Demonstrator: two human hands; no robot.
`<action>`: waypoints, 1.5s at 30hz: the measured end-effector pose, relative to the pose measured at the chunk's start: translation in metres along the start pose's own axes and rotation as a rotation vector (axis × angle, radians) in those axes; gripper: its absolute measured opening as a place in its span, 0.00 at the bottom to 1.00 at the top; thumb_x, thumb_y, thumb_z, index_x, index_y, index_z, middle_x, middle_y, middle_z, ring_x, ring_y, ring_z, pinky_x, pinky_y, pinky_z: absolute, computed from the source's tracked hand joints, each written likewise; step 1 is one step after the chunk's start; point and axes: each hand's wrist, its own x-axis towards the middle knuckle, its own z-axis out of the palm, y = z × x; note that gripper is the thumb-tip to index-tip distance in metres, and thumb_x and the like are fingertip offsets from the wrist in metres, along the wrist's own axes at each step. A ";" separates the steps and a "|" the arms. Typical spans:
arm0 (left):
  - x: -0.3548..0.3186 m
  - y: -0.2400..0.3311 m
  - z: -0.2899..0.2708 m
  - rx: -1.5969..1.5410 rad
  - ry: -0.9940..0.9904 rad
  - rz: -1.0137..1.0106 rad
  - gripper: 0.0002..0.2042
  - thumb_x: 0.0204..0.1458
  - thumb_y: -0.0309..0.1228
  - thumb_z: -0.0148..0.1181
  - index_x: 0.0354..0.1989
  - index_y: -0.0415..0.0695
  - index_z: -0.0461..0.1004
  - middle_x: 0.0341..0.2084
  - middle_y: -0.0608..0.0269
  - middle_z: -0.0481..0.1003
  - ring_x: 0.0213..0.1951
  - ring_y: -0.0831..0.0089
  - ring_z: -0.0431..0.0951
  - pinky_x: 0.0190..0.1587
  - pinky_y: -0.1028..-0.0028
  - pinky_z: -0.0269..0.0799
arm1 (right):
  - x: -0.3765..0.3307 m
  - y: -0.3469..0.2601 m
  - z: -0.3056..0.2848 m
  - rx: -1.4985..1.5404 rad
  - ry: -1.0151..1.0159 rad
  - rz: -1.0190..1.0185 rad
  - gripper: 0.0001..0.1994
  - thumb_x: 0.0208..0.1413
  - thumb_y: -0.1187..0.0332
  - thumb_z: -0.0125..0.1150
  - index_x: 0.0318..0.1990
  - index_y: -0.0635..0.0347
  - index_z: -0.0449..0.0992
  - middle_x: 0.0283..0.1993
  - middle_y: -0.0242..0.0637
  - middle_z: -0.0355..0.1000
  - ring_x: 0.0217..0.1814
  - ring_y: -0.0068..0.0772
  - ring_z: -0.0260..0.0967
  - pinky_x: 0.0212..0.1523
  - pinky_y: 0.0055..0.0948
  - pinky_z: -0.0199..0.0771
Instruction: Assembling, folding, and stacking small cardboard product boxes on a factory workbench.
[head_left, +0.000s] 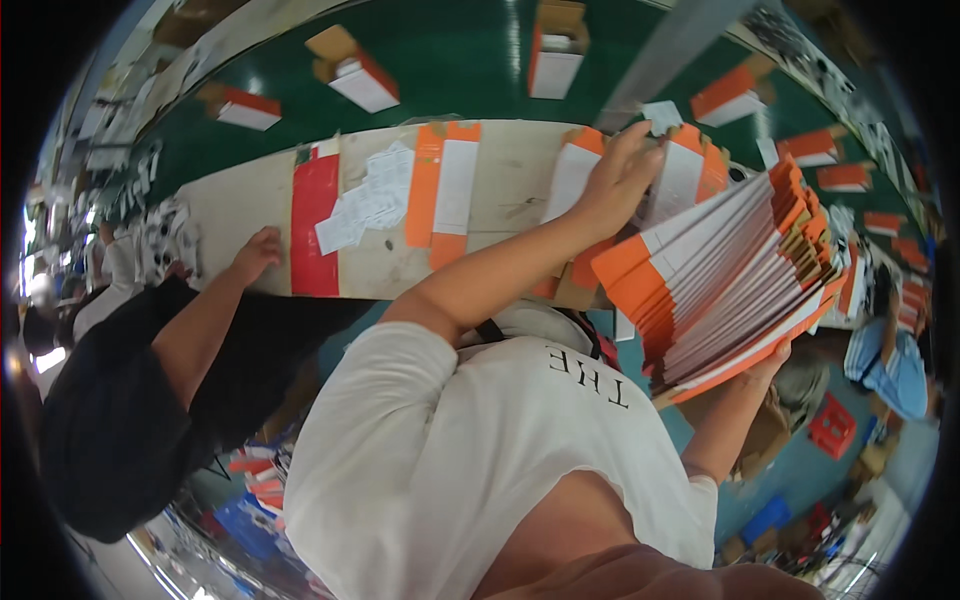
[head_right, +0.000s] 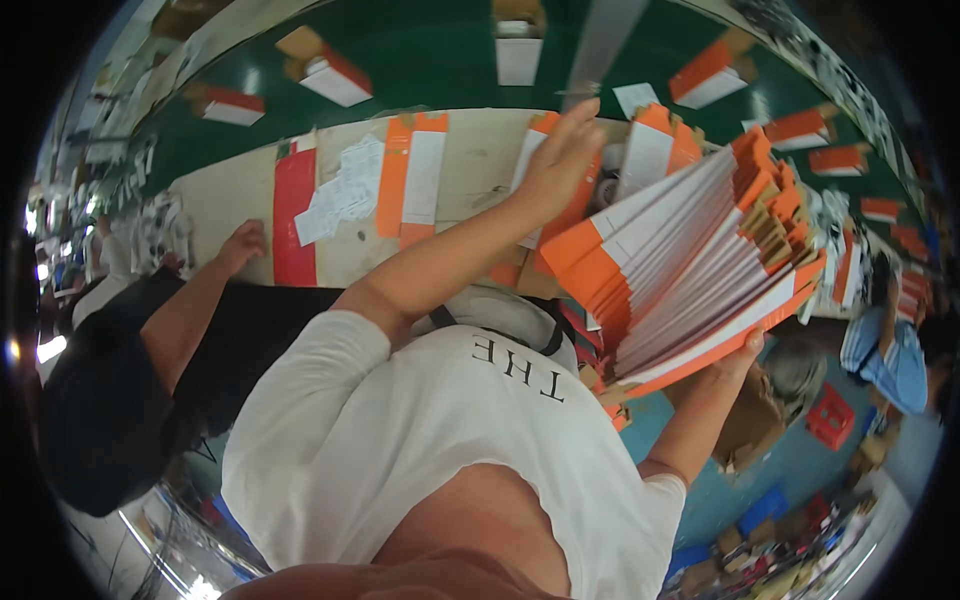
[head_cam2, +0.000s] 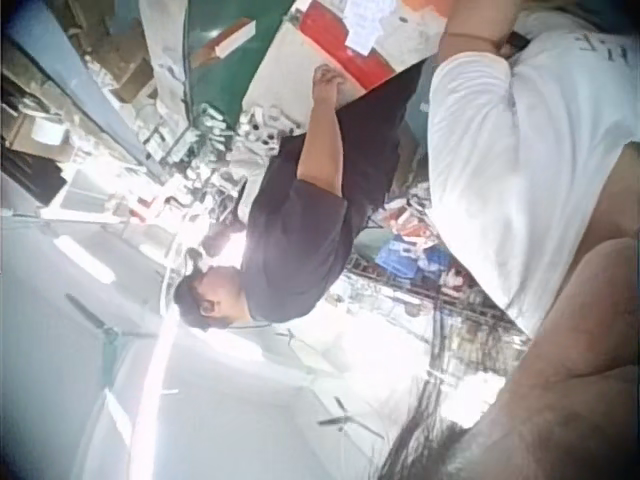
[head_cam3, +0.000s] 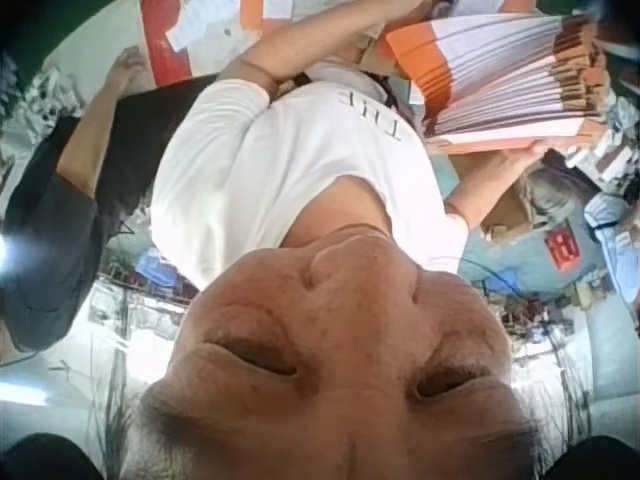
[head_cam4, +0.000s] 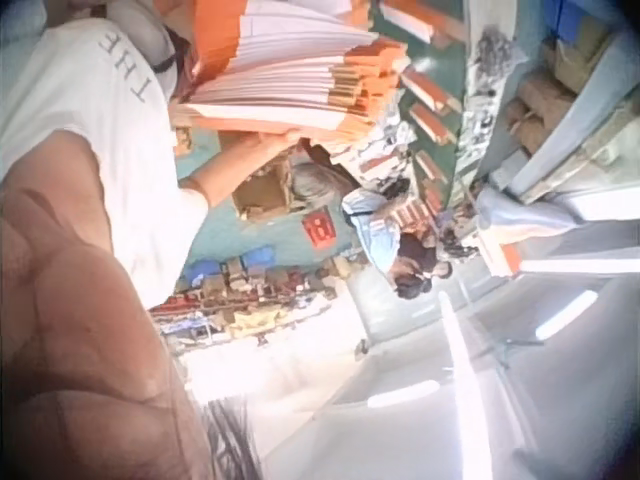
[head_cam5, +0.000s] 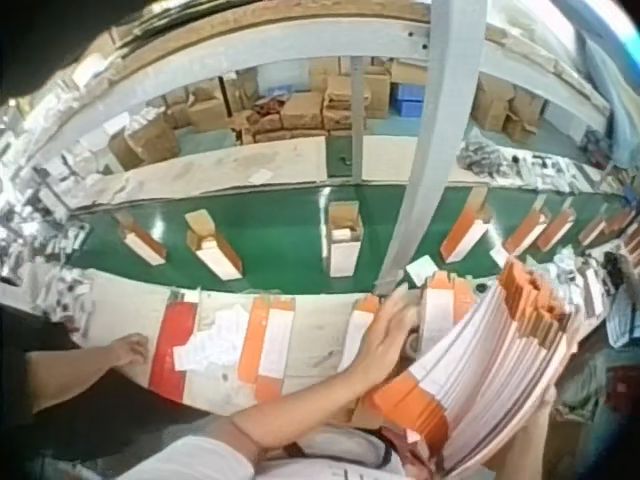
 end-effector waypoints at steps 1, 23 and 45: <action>-0.016 0.032 -0.021 -0.198 -0.111 0.034 0.31 0.53 0.44 0.47 0.61 0.39 0.49 0.60 0.51 0.52 0.63 0.63 0.49 0.61 0.69 0.46 | 0.022 0.003 0.009 0.009 -0.042 0.025 0.48 0.33 0.45 0.64 0.61 0.59 0.50 0.60 0.42 0.55 0.61 0.46 0.55 0.59 0.45 0.58; -0.135 -0.029 -0.220 -0.443 0.099 -0.421 0.35 0.40 0.32 0.64 0.56 0.36 0.52 0.48 0.51 0.65 0.49 0.64 0.69 0.48 0.69 0.67 | 0.080 0.169 0.308 -0.498 -0.290 0.456 0.40 0.42 0.63 0.62 0.61 0.64 0.46 0.56 0.45 0.58 0.58 0.38 0.56 0.56 0.33 0.59; -0.101 -0.075 -0.248 -1.021 -0.059 -0.617 0.33 0.51 0.57 0.43 0.57 0.43 0.57 0.51 0.56 0.65 0.51 0.64 0.67 0.51 0.63 0.66 | 0.065 0.238 0.342 -1.814 -0.079 -0.249 0.41 0.40 0.51 0.60 0.59 0.64 0.52 0.61 0.52 0.50 0.61 0.55 0.47 0.57 0.46 0.51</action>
